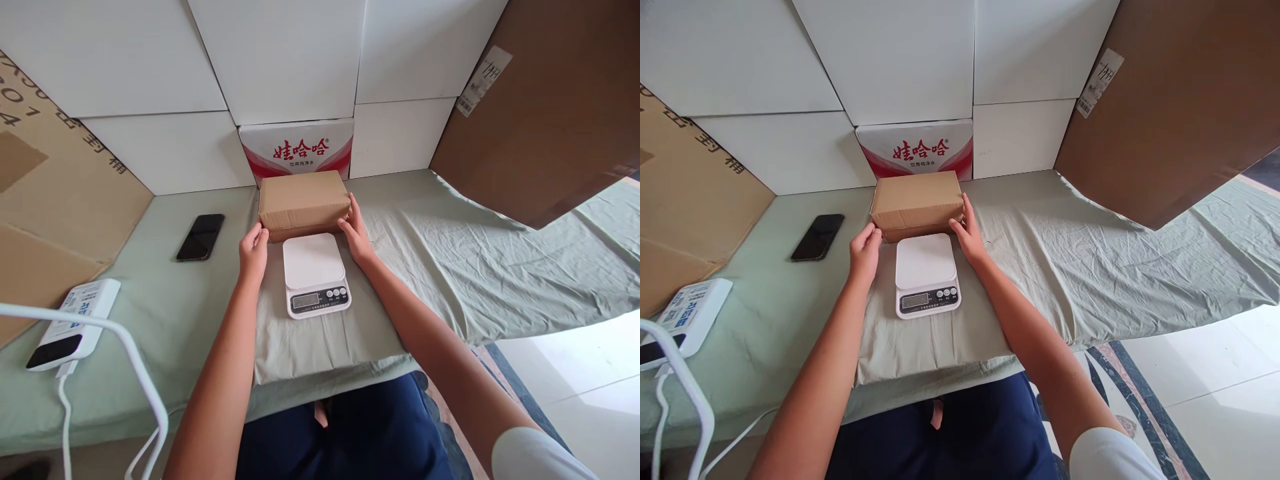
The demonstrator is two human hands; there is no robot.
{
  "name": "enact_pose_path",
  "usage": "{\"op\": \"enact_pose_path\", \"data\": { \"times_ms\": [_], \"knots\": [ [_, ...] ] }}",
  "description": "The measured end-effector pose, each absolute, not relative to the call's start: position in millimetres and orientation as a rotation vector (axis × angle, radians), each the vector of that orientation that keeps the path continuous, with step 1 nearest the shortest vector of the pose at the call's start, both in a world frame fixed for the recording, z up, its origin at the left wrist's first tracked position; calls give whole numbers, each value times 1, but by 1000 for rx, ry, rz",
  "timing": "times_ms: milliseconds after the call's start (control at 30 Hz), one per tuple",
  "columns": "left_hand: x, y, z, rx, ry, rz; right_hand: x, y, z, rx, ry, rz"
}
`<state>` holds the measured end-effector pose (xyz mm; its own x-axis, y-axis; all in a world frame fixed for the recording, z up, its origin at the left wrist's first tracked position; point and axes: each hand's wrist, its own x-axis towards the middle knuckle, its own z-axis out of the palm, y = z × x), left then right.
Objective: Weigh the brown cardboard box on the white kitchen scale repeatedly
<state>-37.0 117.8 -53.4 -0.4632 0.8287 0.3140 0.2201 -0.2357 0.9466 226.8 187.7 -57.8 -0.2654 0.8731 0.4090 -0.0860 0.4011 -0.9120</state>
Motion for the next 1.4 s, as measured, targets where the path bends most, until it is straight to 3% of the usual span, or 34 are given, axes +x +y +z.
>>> {"op": "enact_pose_path", "data": {
  "times_ms": [667,1000,1400],
  "knots": [
    [-30,106,-37,1363,1478,1803,227,183,-51,-680,-1612,970],
    [-16,81,-33,1381,1385,1923,238,136,-24,-773,-1666,755],
    [12,7,-51,1223,1430,1886,272,72,-53,-842,-1587,769]
  ]
}}
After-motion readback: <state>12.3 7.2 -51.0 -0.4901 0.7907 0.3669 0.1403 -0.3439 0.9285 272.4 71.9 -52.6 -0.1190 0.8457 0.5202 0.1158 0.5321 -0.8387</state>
